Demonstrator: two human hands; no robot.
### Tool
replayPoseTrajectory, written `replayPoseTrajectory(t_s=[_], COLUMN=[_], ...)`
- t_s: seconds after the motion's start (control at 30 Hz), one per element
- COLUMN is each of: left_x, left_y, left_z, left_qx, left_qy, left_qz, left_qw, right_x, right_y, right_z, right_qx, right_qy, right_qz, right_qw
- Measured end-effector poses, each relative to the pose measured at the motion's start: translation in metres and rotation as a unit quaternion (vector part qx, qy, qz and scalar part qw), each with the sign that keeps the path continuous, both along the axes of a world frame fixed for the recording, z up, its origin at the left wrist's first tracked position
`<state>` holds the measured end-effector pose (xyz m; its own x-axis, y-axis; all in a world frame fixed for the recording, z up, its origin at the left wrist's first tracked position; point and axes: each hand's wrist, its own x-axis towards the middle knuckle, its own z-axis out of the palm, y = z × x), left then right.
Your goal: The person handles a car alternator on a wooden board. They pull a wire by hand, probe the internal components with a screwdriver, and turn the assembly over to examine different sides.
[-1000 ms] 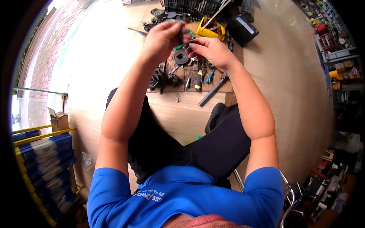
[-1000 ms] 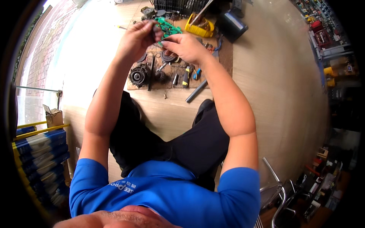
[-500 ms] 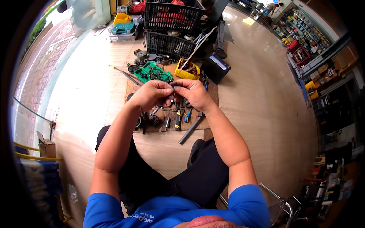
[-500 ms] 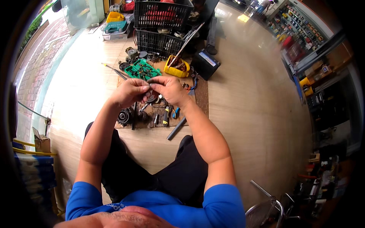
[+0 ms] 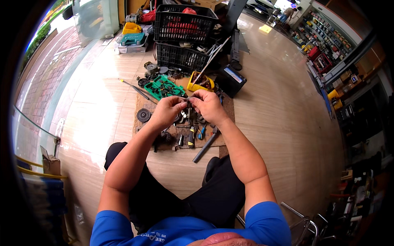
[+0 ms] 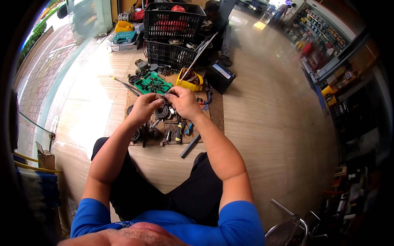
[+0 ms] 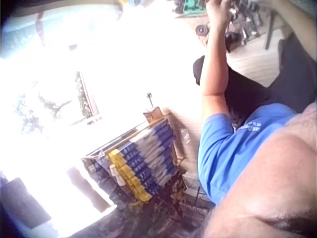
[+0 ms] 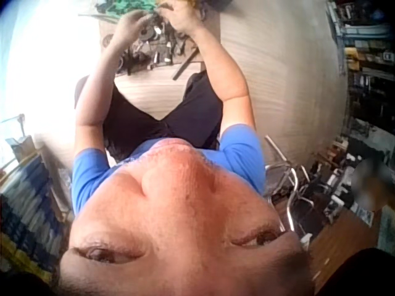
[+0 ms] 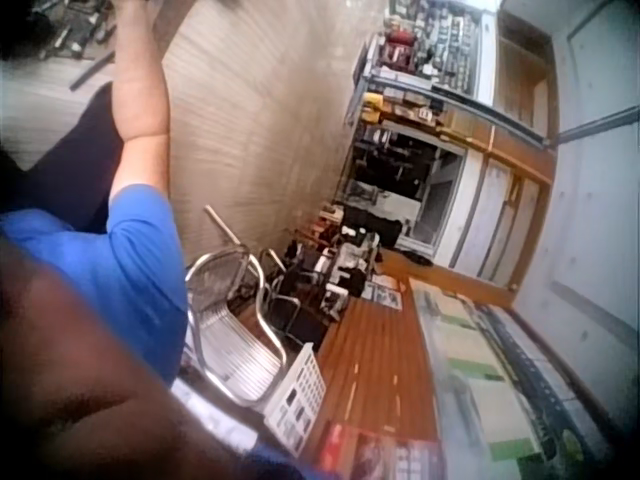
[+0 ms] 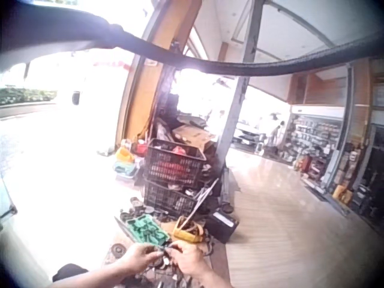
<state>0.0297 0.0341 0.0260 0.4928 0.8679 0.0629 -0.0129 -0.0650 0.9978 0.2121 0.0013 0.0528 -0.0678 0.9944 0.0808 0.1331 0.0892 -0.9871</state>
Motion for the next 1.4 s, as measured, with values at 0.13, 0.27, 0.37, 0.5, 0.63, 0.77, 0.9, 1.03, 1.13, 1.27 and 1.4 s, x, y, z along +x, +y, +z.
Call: replayPoseTrajectory(t_s=[0.13, 0.27, 0.37, 0.5, 0.63, 0.77, 0.9, 1.03, 1.13, 1.27, 1.4], left_x=[0.01, 0.012, 0.02, 0.03, 0.034, 0.029, 0.016, 0.019, 0.018, 0.019, 0.018], left_y=[-0.012, -0.015, -0.024, -0.027, -0.025, -0.017, -0.02, -0.026, -0.025, -0.027, -0.026], left_z=[0.006, 0.002, 0.002, 0.001, -0.013, -0.02, 0.006, 0.011, 0.009, 0.012, 0.011], left_qx=[-0.076, -0.019, 0.174, 0.207, 0.214, 0.04, -0.174, -0.186, -0.178, -0.09, -0.026], left_qy=[-0.017, 0.026, 0.112, 0.107, 0.097, -0.003, -0.149, -0.177, -0.185, -0.133, -0.075], left_qz=[-0.006, 0.036, 0.13, 0.181, 0.208, 0.11, -0.039, -0.046, -0.05, -0.022, -0.008], left_qw=[0.997, 0.999, 0.97, 0.955, 0.949, 0.993, 0.973, 0.965, 0.965, 0.987, 0.997], right_x=[-0.003, -0.005, -0.013, -0.019, -0.017, -0.008, 0.001, 0.005, 0.005, 0.001, 0.001], right_y=[0.0, 0.0, -0.003, -0.002, -0.002, -0.002, -0.005, -0.006, -0.006, -0.006, -0.005], right_z=[0.002, 0.004, 0.006, 0.003, -0.001, 0.002, 0.01, 0.011, 0.009, 0.013, 0.014], right_qx=[-0.016, -0.049, -0.091, -0.091, -0.084, -0.092, -0.094, -0.084, -0.075, -0.065, -0.054], right_qy=[0.006, 0.067, 0.161, 0.205, 0.205, 0.239, 0.225, 0.22, 0.219, 0.211, 0.19], right_qz=[-0.024, -0.039, -0.063, -0.102, -0.09, -0.02, 0.079, 0.108, 0.096, 0.068, 0.046], right_qw=[1.0, 0.996, 0.981, 0.969, 0.971, 0.967, 0.967, 0.966, 0.968, 0.973, 0.979])
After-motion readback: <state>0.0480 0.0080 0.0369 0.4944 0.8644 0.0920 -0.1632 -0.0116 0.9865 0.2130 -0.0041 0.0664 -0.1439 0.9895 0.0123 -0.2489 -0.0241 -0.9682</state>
